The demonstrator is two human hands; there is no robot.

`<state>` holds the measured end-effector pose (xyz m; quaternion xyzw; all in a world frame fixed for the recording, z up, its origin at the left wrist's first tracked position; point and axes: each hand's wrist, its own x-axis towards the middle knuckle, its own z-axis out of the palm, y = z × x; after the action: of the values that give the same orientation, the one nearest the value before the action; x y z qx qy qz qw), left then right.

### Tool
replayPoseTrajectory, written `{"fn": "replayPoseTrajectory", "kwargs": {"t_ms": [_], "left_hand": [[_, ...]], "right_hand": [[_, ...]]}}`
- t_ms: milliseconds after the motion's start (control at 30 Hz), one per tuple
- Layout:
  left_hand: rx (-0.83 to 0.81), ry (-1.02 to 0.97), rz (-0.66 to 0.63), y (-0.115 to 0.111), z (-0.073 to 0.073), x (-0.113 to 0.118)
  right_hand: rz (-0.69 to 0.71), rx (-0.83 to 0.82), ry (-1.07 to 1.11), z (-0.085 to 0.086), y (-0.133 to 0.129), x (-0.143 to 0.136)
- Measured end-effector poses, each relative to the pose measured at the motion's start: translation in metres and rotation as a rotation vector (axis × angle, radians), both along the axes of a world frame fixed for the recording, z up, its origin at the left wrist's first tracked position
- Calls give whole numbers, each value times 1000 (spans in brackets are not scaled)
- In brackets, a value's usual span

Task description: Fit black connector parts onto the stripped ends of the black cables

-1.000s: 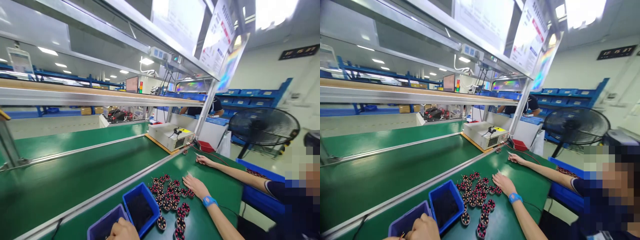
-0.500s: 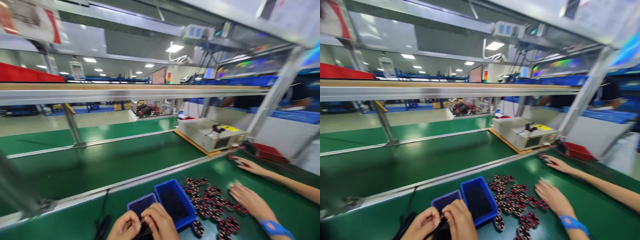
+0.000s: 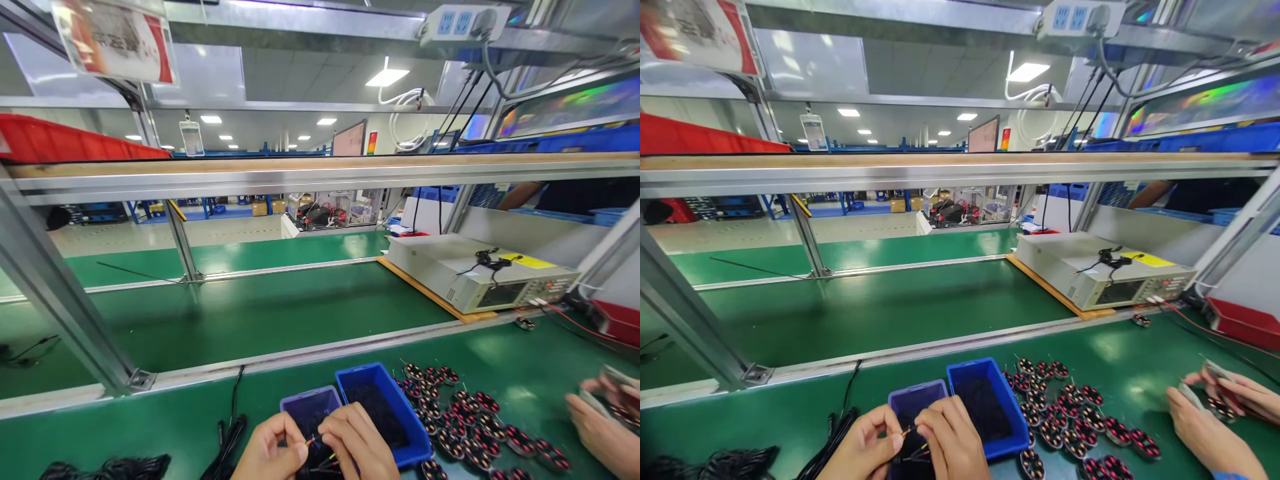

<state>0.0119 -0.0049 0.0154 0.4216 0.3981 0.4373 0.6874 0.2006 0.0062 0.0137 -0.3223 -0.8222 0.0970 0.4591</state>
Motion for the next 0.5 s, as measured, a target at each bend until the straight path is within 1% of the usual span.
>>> {"fn": "replayPoseTrajectory", "kwargs": {"t_ms": [200,500], "left_hand": [[-7,-21,-11,0,-1,0],[-6,-44,-51,-1,5,0]], "right_hand": [[7,3,-8,2,-1,0],[-5,11,-5,3,-1,-1]]}}
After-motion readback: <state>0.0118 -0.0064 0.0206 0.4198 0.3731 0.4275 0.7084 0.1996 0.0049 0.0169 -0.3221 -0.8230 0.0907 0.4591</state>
